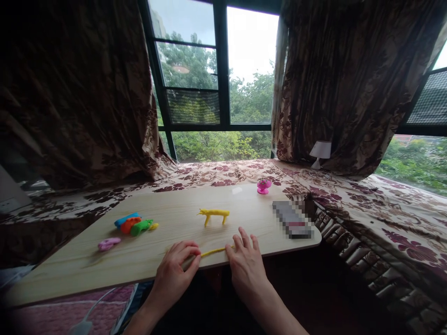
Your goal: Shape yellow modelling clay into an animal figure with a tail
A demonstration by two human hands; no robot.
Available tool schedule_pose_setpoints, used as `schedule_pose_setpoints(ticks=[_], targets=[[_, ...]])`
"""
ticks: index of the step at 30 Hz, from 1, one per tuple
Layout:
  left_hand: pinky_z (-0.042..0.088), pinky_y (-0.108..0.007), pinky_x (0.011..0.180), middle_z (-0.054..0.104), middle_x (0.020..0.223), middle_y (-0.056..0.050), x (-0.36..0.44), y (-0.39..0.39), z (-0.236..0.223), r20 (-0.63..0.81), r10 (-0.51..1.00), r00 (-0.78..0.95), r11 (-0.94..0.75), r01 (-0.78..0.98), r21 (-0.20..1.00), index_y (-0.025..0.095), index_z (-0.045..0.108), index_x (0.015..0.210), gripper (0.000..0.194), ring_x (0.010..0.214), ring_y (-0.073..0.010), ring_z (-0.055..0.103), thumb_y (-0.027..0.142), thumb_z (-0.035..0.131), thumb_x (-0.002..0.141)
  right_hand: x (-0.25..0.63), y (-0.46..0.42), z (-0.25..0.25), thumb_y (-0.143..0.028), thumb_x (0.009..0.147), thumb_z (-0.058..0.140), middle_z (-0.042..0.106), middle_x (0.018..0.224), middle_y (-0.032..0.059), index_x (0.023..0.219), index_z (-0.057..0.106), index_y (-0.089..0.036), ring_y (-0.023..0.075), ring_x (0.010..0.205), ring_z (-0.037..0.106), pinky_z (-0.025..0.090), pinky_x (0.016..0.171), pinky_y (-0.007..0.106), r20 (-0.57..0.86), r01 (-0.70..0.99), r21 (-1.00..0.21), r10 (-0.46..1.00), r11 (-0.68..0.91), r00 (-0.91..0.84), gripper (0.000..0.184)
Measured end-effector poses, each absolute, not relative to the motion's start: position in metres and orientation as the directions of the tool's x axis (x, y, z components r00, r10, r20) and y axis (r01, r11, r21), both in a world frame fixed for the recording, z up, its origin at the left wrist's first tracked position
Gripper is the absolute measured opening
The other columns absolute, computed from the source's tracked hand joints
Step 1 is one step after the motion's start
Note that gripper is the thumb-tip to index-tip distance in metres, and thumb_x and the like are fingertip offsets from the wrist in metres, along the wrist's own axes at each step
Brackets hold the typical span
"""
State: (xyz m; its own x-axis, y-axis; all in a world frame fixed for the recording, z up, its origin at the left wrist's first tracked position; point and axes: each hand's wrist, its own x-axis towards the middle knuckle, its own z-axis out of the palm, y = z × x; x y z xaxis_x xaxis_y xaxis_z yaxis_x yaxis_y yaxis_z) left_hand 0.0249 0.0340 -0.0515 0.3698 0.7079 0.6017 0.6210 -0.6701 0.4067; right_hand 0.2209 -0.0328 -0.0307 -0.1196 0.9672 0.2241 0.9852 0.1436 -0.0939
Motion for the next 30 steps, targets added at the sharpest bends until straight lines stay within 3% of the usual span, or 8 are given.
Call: schedule_pose_setpoints(ticks=[10, 14, 30], targets=[[0.043, -0.036, 0.08, 0.061, 0.089, -0.004, 0.025, 0.034, -0.05, 0.615, 0.702, 0.359, -0.675, 0.611, 0.414, 0.023, 0.06, 0.074, 0.01, 0.09, -0.0212, 0.054, 0.02, 0.051, 0.077, 0.23, -0.022, -0.028, -0.009, 0.073, 0.041, 0.043, 0.132, 0.0086, 0.125, 0.048, -0.023, 0.0248, 0.134, 0.014, 0.013, 0.103, 0.041, 0.226, 0.995, -0.064, 0.972, 0.077, -0.061, 0.053], [0.043, -0.036, 0.081, 0.061, 0.089, -0.004, 0.025, 0.035, -0.051, 0.612, 0.705, 0.36, -0.672, 0.616, 0.411, 0.023, 0.06, 0.074, 0.01, 0.09, -0.0213, 0.055, 0.021, 0.051, 0.078, 0.239, -0.027, -0.032, -0.007, 0.07, 0.042, 0.041, 0.133, 0.0062, 0.126, 0.047, -0.028, 0.025, 0.134, 0.012, 0.013, 0.102, 0.042, 0.244, 0.996, -0.067, 0.969, 0.055, -0.038, 0.06], [0.043, -0.038, 0.083, 0.061, 0.09, -0.004, 0.025, 0.033, -0.052, 0.618, 0.701, 0.356, -0.672, 0.62, 0.405, 0.023, 0.06, 0.075, 0.01, 0.09, -0.0214, 0.055, 0.021, 0.05, 0.078, 0.233, -0.034, -0.029, -0.012, 0.075, 0.044, 0.042, 0.133, 0.0067, 0.121, 0.05, -0.028, 0.0257, 0.135, 0.011, 0.011, 0.103, 0.043, 0.191, 0.997, -0.046, 0.98, 0.068, -0.058, 0.049]])
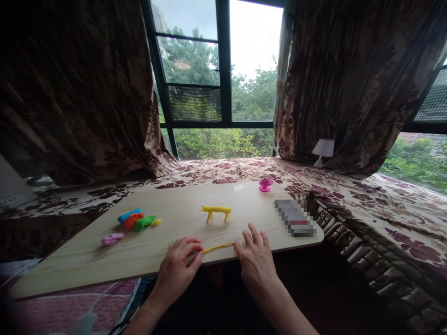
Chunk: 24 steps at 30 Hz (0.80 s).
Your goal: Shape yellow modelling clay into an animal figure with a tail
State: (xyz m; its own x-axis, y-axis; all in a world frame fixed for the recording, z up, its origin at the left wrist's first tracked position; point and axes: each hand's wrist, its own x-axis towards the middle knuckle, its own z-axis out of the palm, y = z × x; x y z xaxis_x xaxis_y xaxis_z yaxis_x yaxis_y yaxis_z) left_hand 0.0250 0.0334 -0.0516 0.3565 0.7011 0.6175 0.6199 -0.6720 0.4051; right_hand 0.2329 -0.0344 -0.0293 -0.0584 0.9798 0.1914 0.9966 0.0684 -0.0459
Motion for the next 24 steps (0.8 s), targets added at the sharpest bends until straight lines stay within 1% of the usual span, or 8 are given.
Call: schedule_pose_setpoints(ticks=[6, 11, 19, 24], targets=[[0.042, -0.037, 0.083, 0.061, 0.09, -0.004, 0.025, 0.035, -0.051, 0.614, 0.704, 0.357, -0.67, 0.62, 0.408, 0.023, 0.06, 0.075, 0.01, 0.091, -0.0214, 0.055, 0.021, 0.051, 0.078, 0.229, -0.025, -0.026, -0.014, 0.077, 0.044, 0.044, 0.13, 0.01, 0.115, 0.054, -0.024, 0.0269, 0.134, 0.014, 0.011, 0.103, 0.044, 0.225, 0.995, -0.026, 0.97, 0.098, -0.09, 0.041], [0.042, -0.037, 0.084, 0.06, 0.091, -0.004, 0.025, 0.035, -0.052, 0.607, 0.707, 0.363, -0.669, 0.621, 0.408, 0.023, 0.059, 0.076, 0.01, 0.091, -0.0213, 0.054, 0.02, 0.05, 0.078, 0.23, -0.034, -0.03, -0.015, 0.079, 0.044, 0.043, 0.132, 0.0096, 0.119, 0.052, -0.024, 0.0274, 0.135, 0.013, 0.01, 0.104, 0.045, 0.247, 0.993, 0.005, 0.962, 0.121, -0.118, 0.042], [0.042, -0.036, 0.083, 0.06, 0.09, -0.004, 0.024, 0.034, -0.052, 0.605, 0.705, 0.369, -0.672, 0.621, 0.404, 0.023, 0.059, 0.076, 0.009, 0.091, -0.0211, 0.054, 0.02, 0.051, 0.078, 0.223, -0.026, -0.03, -0.017, 0.082, 0.042, 0.045, 0.131, 0.0118, 0.119, 0.053, -0.021, 0.0292, 0.133, 0.017, 0.012, 0.104, 0.047, 0.266, 0.989, -0.001, 0.953, 0.149, -0.143, 0.039], [0.04, -0.036, 0.084, 0.06, 0.09, -0.003, 0.025, 0.034, -0.052, 0.597, 0.709, 0.376, -0.668, 0.63, 0.396, 0.022, 0.058, 0.077, 0.008, 0.092, -0.0204, 0.053, 0.02, 0.05, 0.079, 0.224, -0.033, -0.036, -0.018, 0.083, 0.042, 0.044, 0.132, 0.0111, 0.123, 0.05, -0.023, 0.0288, 0.134, 0.015, 0.01, 0.105, 0.046, 0.277, 0.988, 0.02, 0.948, 0.156, -0.155, 0.041]])
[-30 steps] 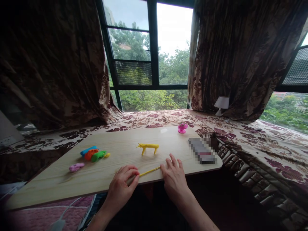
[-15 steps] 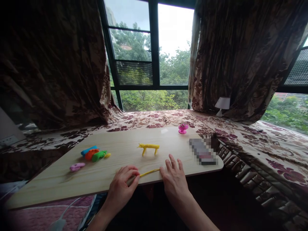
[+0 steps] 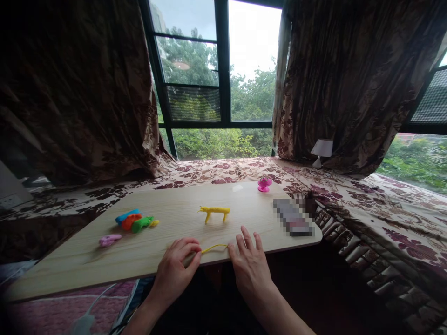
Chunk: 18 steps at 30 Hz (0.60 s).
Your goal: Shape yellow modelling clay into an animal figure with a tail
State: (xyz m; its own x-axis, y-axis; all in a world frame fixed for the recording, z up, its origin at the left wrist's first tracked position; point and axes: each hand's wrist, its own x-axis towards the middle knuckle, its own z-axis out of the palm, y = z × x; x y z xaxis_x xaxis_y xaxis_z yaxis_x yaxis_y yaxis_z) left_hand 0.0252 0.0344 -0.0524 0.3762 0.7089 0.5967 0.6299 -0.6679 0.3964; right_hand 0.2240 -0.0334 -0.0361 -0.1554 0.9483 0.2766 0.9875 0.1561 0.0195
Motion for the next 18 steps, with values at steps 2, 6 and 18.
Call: schedule_pose_setpoints(ticks=[2, 6, 18], targets=[[0.039, -0.036, 0.085, 0.059, 0.091, -0.003, 0.025, 0.035, -0.053, 0.598, 0.71, 0.373, -0.666, 0.633, 0.395, 0.022, 0.058, 0.078, 0.007, 0.092, -0.0201, 0.052, 0.02, 0.051, 0.079, 0.225, -0.031, -0.035, -0.018, 0.083, 0.041, 0.045, 0.131, 0.0108, 0.123, 0.05, -0.023, 0.0285, 0.134, 0.016, 0.011, 0.105, 0.046, 0.271, 0.988, 0.016, 0.951, 0.153, -0.151, 0.041], [0.039, -0.035, 0.085, 0.058, 0.091, -0.003, 0.024, 0.037, -0.055, 0.6, 0.712, 0.366, -0.663, 0.631, 0.403, 0.022, 0.057, 0.077, 0.006, 0.093, -0.0195, 0.052, 0.02, 0.051, 0.079, 0.226, -0.016, -0.032, -0.015, 0.081, 0.04, 0.048, 0.128, 0.0108, 0.121, 0.051, -0.022, 0.0277, 0.132, 0.02, 0.015, 0.103, 0.045, 0.258, 0.994, -0.015, 0.961, 0.112, -0.104, 0.042], [0.04, -0.035, 0.088, 0.059, 0.095, -0.004, 0.016, 0.04, -0.058, 0.578, 0.731, 0.363, -0.656, 0.608, 0.447, 0.022, 0.062, 0.085, 0.014, 0.097, -0.0198, 0.051, 0.024, 0.048, 0.083, 0.226, -0.033, -0.035, -0.008, 0.071, 0.044, 0.049, 0.127, 0.0101, 0.116, 0.054, -0.018, 0.0276, 0.131, 0.021, 0.016, 0.102, 0.043, 0.31, 0.988, -0.1, 0.947, 0.114, -0.078, 0.048]])
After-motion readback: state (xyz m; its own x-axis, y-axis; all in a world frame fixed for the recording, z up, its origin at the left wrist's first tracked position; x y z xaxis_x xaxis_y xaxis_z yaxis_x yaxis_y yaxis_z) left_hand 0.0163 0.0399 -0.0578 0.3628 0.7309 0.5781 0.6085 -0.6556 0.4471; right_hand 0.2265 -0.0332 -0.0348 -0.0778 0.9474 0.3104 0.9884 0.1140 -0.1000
